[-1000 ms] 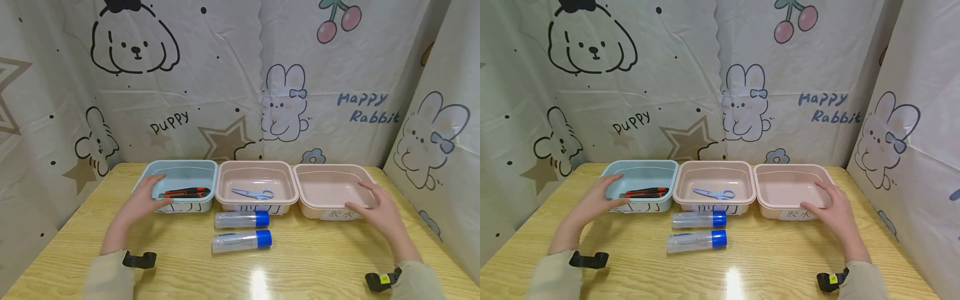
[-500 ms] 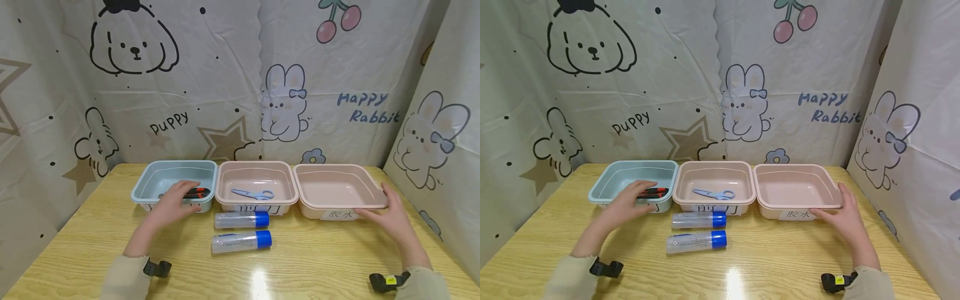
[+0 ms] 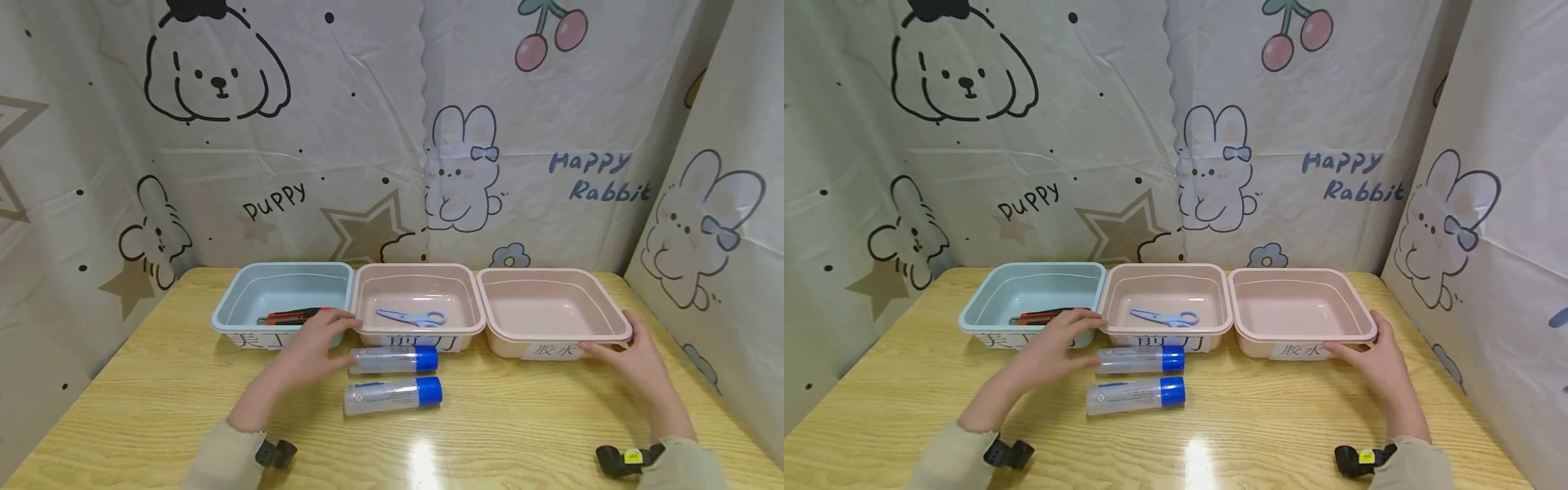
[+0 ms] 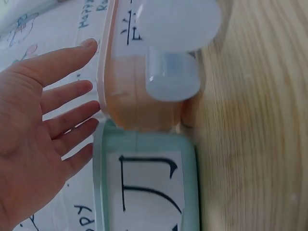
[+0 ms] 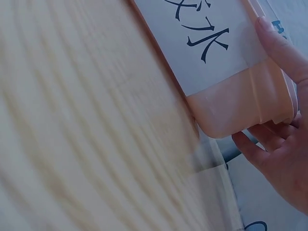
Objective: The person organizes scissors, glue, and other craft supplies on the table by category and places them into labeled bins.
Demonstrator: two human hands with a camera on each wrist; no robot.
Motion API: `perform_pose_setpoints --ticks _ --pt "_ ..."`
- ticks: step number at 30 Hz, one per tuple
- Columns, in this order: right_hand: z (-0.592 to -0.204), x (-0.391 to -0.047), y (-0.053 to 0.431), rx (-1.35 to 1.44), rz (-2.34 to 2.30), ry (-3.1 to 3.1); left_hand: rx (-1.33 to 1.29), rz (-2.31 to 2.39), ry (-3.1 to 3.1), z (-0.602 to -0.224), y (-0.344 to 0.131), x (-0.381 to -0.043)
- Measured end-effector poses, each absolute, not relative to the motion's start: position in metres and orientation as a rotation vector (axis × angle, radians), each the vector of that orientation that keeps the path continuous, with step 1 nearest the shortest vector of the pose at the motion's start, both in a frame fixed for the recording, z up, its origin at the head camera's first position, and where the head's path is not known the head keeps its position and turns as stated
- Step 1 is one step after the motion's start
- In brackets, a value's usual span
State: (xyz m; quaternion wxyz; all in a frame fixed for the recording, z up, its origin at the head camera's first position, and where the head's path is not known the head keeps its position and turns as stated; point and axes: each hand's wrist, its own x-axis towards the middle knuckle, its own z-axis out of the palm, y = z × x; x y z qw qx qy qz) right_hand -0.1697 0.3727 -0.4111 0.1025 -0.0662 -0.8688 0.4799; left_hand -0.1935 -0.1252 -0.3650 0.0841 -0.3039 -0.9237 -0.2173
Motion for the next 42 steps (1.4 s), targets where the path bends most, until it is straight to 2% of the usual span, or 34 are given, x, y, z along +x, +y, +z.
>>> perform_pose_setpoints --ticks 15,23,31,42 --pt "-0.417 -0.169 0.386 -0.179 1.408 -2.53 -1.243 -0.505 -2.788 -0.371 -0.089 -0.175" --pt "-0.423 -0.168 0.393 -0.058 1.769 -2.316 -1.257 -0.417 -3.034 -0.377 -0.075 -0.169" --pt "-0.428 -0.17 0.396 0.033 1.851 -2.187 -1.263 -0.382 -3.034 -0.383 -0.072 -0.17" --pt "-0.419 -0.167 0.391 -0.17 1.51 -2.46 -1.317 -0.326 -3.013 -0.384 -0.068 -0.17"
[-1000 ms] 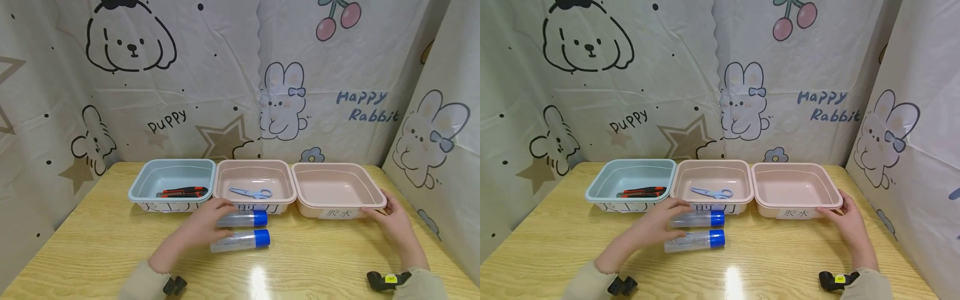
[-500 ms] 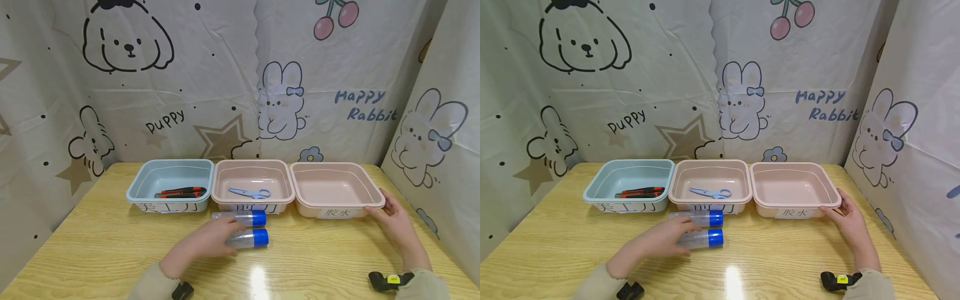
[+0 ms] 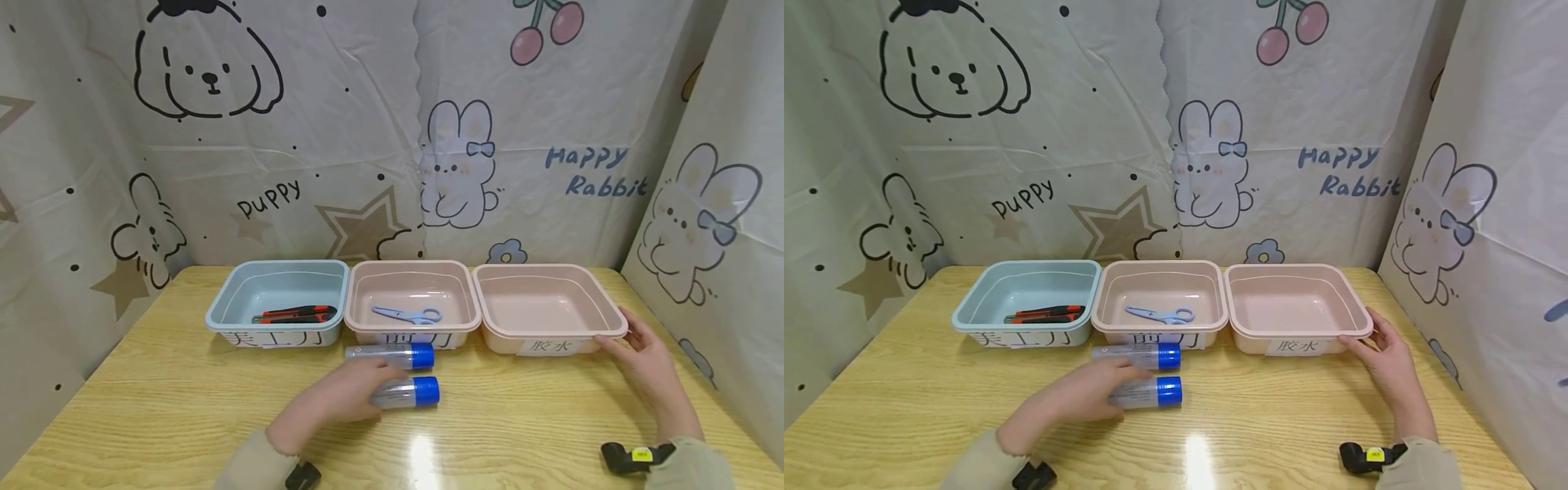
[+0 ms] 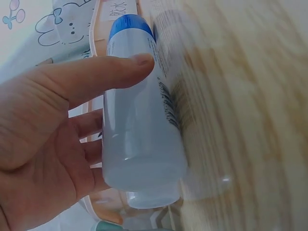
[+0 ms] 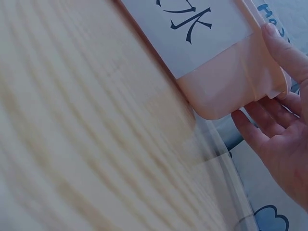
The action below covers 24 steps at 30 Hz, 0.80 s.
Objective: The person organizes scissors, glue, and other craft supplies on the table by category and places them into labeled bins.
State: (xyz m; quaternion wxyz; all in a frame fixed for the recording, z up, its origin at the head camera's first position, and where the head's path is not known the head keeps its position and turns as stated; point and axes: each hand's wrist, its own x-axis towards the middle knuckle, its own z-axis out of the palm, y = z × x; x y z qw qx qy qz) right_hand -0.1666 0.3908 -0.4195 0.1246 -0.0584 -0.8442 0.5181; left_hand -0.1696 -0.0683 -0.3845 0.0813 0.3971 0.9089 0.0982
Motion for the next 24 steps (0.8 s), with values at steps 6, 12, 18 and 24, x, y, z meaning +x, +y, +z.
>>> perform_pose_setpoints --ticks 6,12,18,24 --pt "-0.419 -0.166 0.39 -0.203 1.496 -2.473 1.24 0.324 2.714 -0.382 -0.063 -0.17" --pt "-0.422 -0.168 0.391 -0.193 1.542 -2.434 1.287 0.403 2.709 -0.376 -0.051 -0.17" --pt "-0.424 -0.168 0.393 -0.171 1.634 -2.355 1.324 0.47 2.749 -0.366 -0.032 -0.169" --pt "-0.424 -0.167 0.392 -0.189 1.614 -2.363 1.35 0.558 2.785 -0.357 -0.013 -0.171"
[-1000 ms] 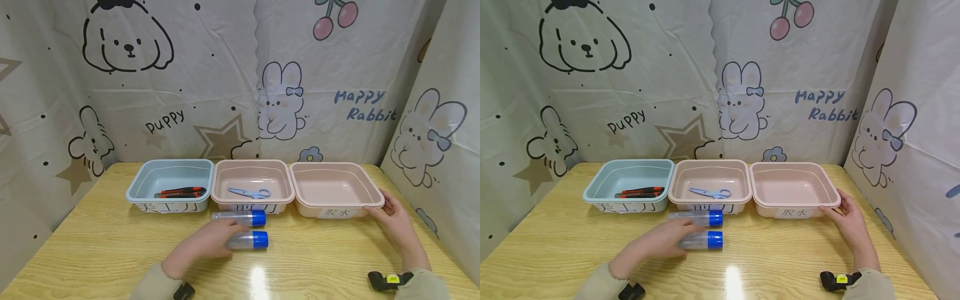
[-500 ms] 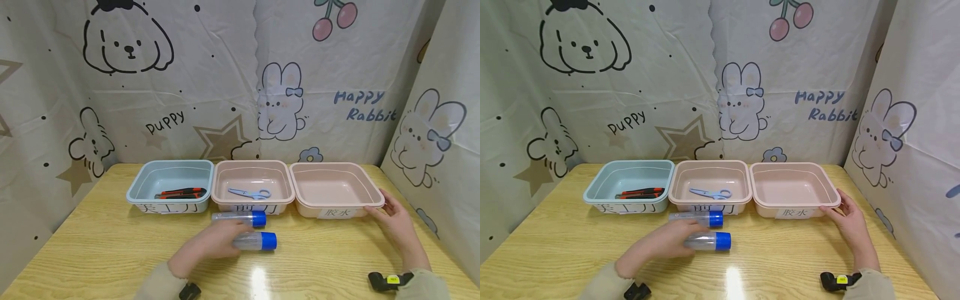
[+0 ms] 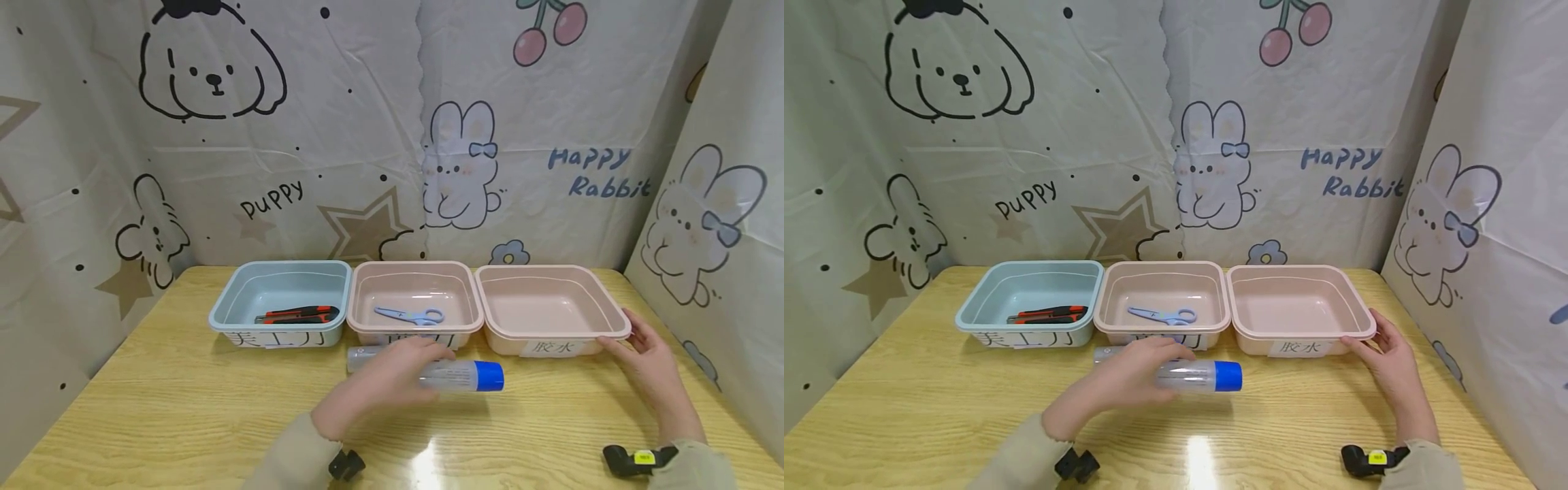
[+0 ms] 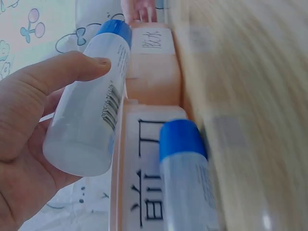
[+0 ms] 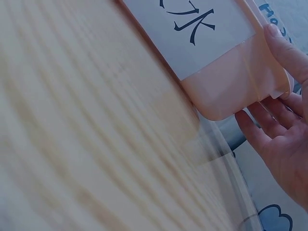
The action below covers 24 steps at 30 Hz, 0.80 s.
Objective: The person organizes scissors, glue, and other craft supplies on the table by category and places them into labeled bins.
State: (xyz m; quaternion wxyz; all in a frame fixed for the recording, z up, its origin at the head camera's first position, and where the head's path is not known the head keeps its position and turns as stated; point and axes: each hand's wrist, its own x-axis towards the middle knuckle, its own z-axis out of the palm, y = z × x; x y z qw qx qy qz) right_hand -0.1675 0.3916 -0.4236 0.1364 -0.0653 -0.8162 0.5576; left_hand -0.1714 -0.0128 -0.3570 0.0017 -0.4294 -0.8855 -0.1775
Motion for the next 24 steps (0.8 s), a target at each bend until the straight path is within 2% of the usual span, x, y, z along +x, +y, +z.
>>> perform_pose_setpoints --ticks 10,24 --pt "-0.427 -0.168 0.393 -0.183 1.607 -2.365 -1.354 -0.635 -2.663 -0.342 0.022 -0.182" --pt "-0.426 -0.167 0.39 -0.273 1.438 -2.478 -1.283 -0.754 -2.642 -0.339 0.06 -0.205"
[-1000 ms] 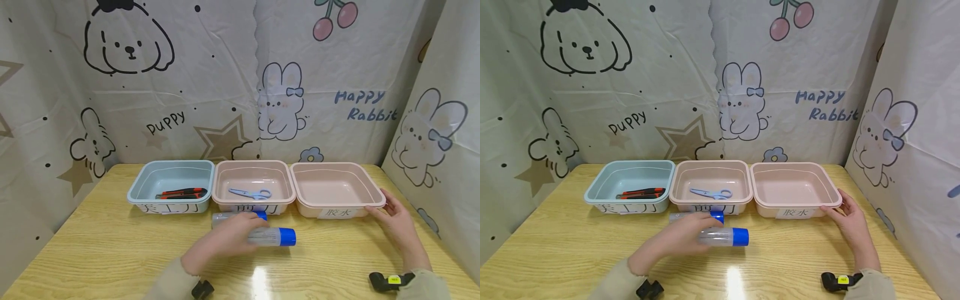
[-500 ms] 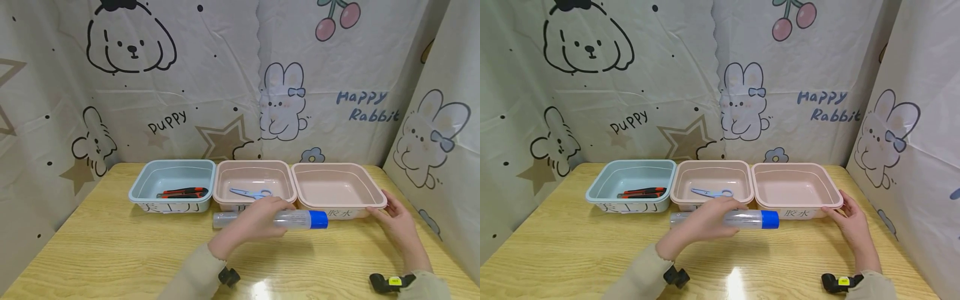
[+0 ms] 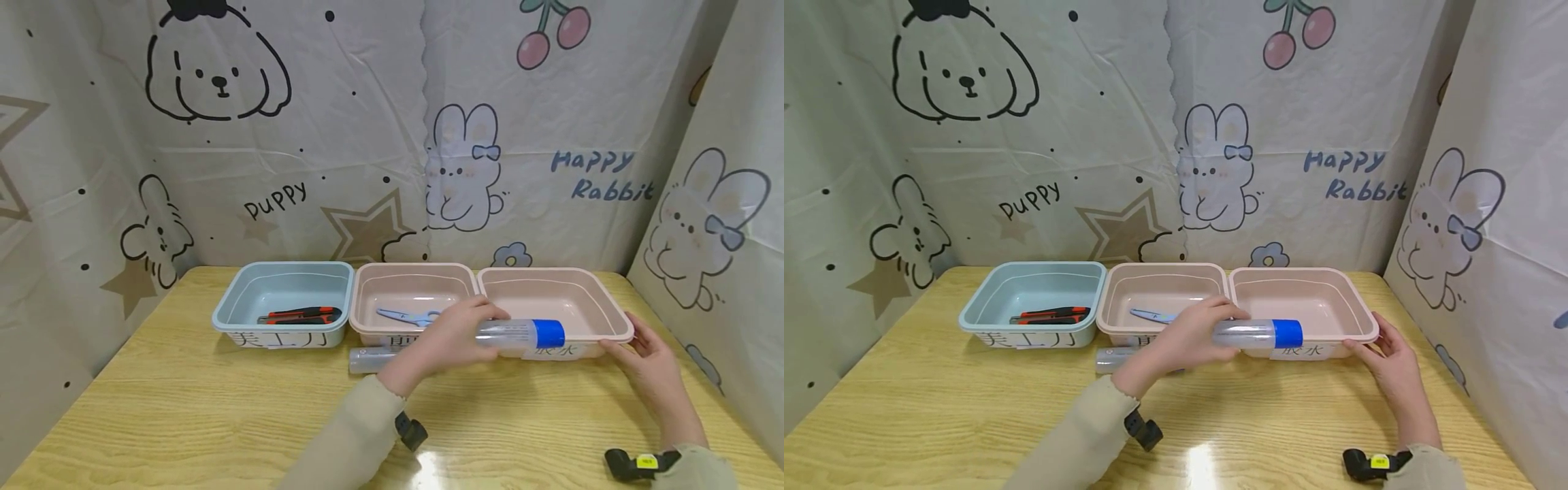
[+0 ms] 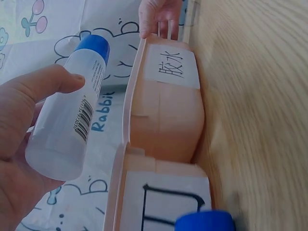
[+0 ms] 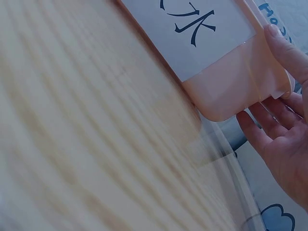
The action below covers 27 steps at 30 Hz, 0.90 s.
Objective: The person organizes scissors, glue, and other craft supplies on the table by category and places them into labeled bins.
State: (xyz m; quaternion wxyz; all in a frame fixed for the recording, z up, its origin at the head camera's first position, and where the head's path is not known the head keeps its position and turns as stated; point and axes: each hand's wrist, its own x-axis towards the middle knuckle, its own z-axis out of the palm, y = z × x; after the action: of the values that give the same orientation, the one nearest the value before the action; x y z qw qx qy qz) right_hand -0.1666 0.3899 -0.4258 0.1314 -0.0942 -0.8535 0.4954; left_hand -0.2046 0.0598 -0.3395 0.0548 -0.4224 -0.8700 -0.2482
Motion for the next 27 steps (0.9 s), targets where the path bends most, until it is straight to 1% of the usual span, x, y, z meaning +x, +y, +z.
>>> perform_pose_setpoints --ticks 12,22,27 --pt "-0.427 -0.168 0.39 -0.272 1.465 -2.476 -1.274 -0.891 -2.605 -0.341 0.099 -0.229" --pt "-0.426 -0.167 0.39 -0.266 1.473 -2.465 -1.123 -1.023 -2.652 -0.351 0.124 -0.241" --pt "-0.425 -0.167 0.39 -0.285 1.469 -2.481 -1.11 -1.036 -2.614 -0.355 0.133 -0.244"
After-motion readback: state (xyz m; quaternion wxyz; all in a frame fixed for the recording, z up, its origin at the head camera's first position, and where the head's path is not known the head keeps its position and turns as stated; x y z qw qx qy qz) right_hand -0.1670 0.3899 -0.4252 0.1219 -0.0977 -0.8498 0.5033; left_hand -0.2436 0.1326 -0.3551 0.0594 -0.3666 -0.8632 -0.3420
